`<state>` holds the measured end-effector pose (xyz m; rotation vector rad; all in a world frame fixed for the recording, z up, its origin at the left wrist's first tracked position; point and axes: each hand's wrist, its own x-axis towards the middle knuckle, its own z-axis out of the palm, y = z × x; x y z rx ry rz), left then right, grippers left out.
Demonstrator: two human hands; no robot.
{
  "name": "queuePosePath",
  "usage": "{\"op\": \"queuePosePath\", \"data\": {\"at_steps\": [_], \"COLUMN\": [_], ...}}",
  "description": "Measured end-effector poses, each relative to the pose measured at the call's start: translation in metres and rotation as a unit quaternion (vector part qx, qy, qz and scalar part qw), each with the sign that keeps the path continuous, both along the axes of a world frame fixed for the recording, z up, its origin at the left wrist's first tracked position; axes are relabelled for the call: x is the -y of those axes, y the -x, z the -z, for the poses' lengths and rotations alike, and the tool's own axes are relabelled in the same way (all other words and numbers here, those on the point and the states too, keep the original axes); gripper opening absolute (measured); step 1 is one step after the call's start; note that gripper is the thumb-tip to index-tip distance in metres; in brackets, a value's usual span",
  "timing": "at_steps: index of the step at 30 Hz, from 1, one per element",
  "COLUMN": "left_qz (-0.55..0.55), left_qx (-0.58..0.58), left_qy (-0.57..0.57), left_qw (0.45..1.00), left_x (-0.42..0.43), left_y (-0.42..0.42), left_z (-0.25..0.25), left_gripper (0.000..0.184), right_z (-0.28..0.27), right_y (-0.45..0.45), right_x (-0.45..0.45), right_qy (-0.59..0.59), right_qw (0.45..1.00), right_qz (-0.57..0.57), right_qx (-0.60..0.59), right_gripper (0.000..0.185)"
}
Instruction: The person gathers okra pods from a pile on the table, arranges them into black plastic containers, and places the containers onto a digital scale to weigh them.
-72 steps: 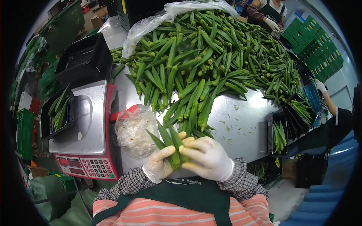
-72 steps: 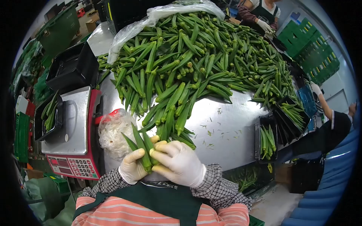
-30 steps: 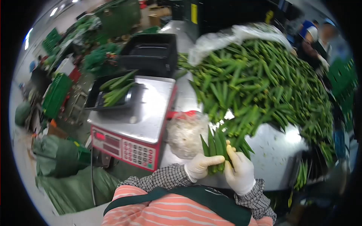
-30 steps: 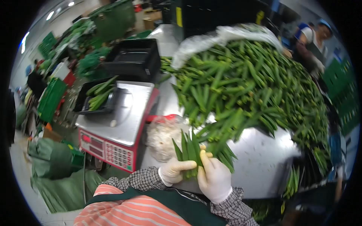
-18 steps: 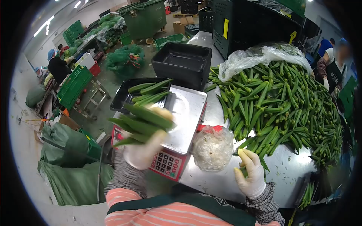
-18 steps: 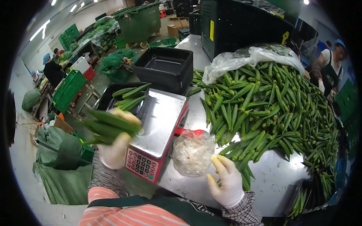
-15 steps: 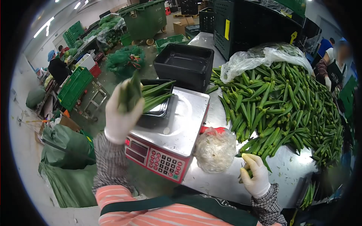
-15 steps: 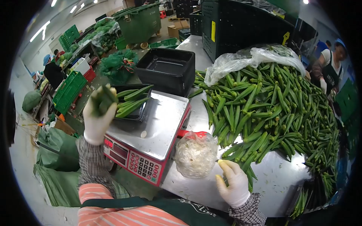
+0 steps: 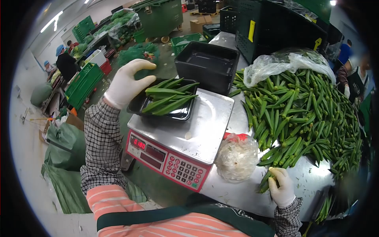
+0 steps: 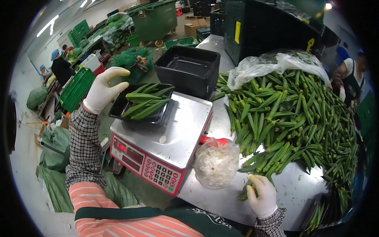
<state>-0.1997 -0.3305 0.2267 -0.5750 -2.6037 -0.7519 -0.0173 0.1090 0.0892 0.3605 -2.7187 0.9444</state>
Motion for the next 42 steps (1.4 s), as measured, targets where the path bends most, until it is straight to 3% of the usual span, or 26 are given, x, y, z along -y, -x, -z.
{"op": "queuePosePath", "data": {"at_steps": [5, 15, 18, 19, 23, 29, 32, 39, 42], "left_qz": [0.061, 0.030, 0.067, 0.015, 0.071, 0.002, 0.022, -0.009, 0.019], "left_qx": [-0.006, 0.005, -0.035, 0.088, 0.163, 0.133, 0.075, 0.166, 0.141], "left_qy": [0.088, 0.269, 0.160, 0.081, -0.193, -0.099, 0.035, 0.018, -0.007], "left_qw": [0.994, 0.963, 0.984, 0.993, 0.965, 0.986, 0.996, 0.986, 0.990], "left_x": [-0.018, -0.057, -0.054, -0.060, -0.032, -0.014, -0.016, -0.022, -0.015], "left_y": [0.002, 0.018, 0.014, 0.004, 0.006, 0.008, 0.009, 0.011, 0.014], "left_z": [0.018, 0.069, 0.064, 0.045, 0.022, 0.029, 0.037, 0.050, 0.055], "left_gripper": [0.019, 0.029, 0.026, 0.021, 0.026, 0.025, 0.022, 0.023, 0.022], "right_z": [0.007, 0.015, 0.013, 0.014, 0.015, 0.021, 0.013, 0.016, 0.018], "right_y": [-0.001, -0.009, -0.008, -0.008, -0.007, -0.004, -0.005, -0.005, -0.006], "right_x": [-0.001, -0.004, -0.007, -0.008, -0.010, -0.011, -0.007, -0.009, -0.009], "right_qy": [-0.008, 0.005, -0.001, -0.006, -0.007, -0.018, -0.019, -0.037, -0.034], "right_qw": [1.000, 1.000, 1.000, 1.000, 1.000, 1.000, 0.999, 0.999, 0.999], "right_qz": [-0.019, -0.014, -0.005, -0.001, 0.011, 0.006, 0.012, 0.008, 0.008], "right_qx": [-0.008, 0.023, 0.025, 0.023, 0.028, 0.016, 0.038, 0.016, 0.018], "right_gripper": [0.032, 0.030, 0.028, 0.027, 0.026, 0.025, 0.024, 0.024, 0.024]}}
